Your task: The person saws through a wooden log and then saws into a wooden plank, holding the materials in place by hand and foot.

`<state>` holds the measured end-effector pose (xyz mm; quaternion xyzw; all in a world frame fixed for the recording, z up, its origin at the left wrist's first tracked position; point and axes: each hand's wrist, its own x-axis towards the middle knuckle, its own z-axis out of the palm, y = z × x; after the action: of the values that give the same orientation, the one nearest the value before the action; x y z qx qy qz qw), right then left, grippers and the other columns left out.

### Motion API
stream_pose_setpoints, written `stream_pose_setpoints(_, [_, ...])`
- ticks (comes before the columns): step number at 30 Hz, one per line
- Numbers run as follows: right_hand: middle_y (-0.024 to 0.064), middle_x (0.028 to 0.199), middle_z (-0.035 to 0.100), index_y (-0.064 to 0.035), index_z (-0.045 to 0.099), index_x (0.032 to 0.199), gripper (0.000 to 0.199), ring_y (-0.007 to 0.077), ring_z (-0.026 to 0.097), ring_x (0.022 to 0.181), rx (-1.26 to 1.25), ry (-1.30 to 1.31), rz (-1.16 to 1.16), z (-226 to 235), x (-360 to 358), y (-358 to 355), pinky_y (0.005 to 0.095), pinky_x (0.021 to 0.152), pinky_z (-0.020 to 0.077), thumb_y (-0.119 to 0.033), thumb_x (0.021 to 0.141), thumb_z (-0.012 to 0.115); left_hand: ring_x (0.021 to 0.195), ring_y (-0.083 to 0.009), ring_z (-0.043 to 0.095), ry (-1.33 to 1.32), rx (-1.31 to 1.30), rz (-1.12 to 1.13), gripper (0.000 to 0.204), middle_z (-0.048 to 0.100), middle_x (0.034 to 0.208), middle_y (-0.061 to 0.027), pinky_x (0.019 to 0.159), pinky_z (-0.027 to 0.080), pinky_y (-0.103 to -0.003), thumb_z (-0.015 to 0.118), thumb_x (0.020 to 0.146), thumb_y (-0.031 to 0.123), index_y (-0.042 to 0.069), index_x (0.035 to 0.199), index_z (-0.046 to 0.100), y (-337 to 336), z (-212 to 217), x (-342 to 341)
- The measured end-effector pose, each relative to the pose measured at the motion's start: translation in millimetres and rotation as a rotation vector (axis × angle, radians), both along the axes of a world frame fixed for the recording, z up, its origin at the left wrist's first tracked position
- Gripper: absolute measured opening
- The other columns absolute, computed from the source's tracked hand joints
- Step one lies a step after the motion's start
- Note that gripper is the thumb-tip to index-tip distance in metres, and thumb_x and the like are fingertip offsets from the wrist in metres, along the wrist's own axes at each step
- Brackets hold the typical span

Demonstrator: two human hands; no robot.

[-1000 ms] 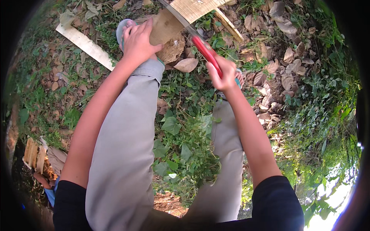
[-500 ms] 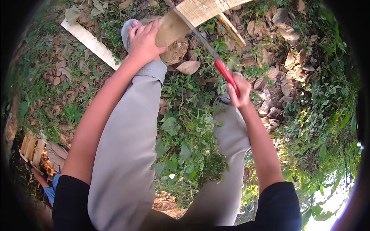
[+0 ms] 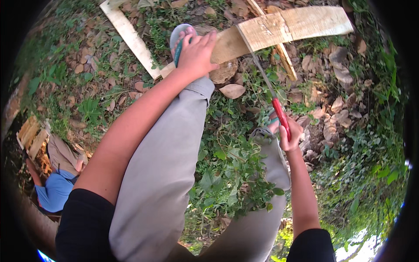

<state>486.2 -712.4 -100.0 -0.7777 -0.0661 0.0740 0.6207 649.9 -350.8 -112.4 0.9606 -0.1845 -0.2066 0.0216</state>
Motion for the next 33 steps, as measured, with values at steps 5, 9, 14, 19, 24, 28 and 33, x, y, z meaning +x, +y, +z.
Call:
stream_pose_setpoints(5, [0.0064,0.058,0.057,0.0019,0.066,0.083,0.025,0.0135,0.057,0.05,-0.055,0.171,0.023,2,53,51,0.0275,0.049,0.0422,-0.018,0.096,0.061,0.132,-0.0266,0.051,-0.029,0.076,0.027,0.105,0.056,0.145,-0.0095,0.116,0.026,-0.049,0.086,0.064,0.038,0.005,0.153,0.04,-7,8,3])
stream_pose_setpoints(9, [0.0027,0.057,0.051,-0.0001,0.062,0.08,0.028,0.0093,0.045,0.049,0.028,0.206,-0.081,1,72,76,0.0302,0.047,0.0341,-0.021,0.099,0.063,0.131,-0.0295,0.052,0.021,0.037,0.034,0.103,0.057,0.144,-0.0102,0.117,0.026,-0.051,0.087,0.064,0.034,0.005,0.152,0.042,-6,13,-4])
stream_pose_setpoints(14, [0.0046,0.057,0.051,-0.0014,0.062,0.082,0.026,0.0134,0.047,0.049,-0.045,0.209,-0.167,13,50,84,0.0322,0.049,0.0359,-0.022,0.099,0.062,0.135,-0.0329,0.049,0.08,-0.07,0.049,0.099,0.059,0.141,-0.0111,0.121,0.024,-0.05,0.09,0.064,0.029,0.008,0.15,0.045,-12,13,2])
stream_pose_setpoints(19, [0.0115,0.065,0.055,-0.0006,0.059,0.094,0.023,0.0225,0.052,0.055,-0.013,0.322,0.019,16,47,73,0.0366,0.055,0.0419,-0.022,0.101,0.06,0.139,-0.0295,0.046,0.145,-0.009,0.072,0.094,0.056,0.144,-0.0103,0.123,0.022,-0.046,0.088,0.069,0.032,0.009,0.15,0.046,-17,25,4])
stream_pose_setpoints(24, [0.0269,0.08,0.059,0.0006,0.05,0.094,0.023,0.0482,0.059,0.076,-0.072,0.319,0.133,16,47,83,0.0507,0.068,0.0473,-0.019,0.099,0.061,0.141,-0.0329,0.045,-0.013,-0.274,0.115,0.076,0.051,0.151,-0.0124,0.121,0.03,-0.047,0.081,0.079,0.026,0.011,0.148,0.052,2,27,1])
stream_pose_setpoints(28, [0.0288,0.082,0.06,0.0011,0.05,0.094,0.024,0.0501,0.06,0.079,-0.162,0.315,0.165,23,53,87,0.0526,0.07,0.0473,-0.021,0.101,0.06,0.134,-0.0329,0.054,-0.042,-0.519,0.3,0.06,0.051,0.151,-0.0141,0.112,0.043,-0.043,0.073,0.088,0.017,0.01,0.145,0.054,39,64,-3])
stream_pose_setpoints(33, [0.0306,0.082,0.063,0.0014,0.053,0.099,0.026,0.0517,0.062,0.079,-0.219,0.317,0.164,22,55,81,0.0545,0.07,0.0486,-0.024,0.102,0.059,0.109,-0.0239,0.067,0.101,-0.443,0.798,0.045,0.062,0.13,-0.0115,0.093,0.054,-0.038,0.072,0.09,0.017,0.011,0.134,0.062,69,142,-63])
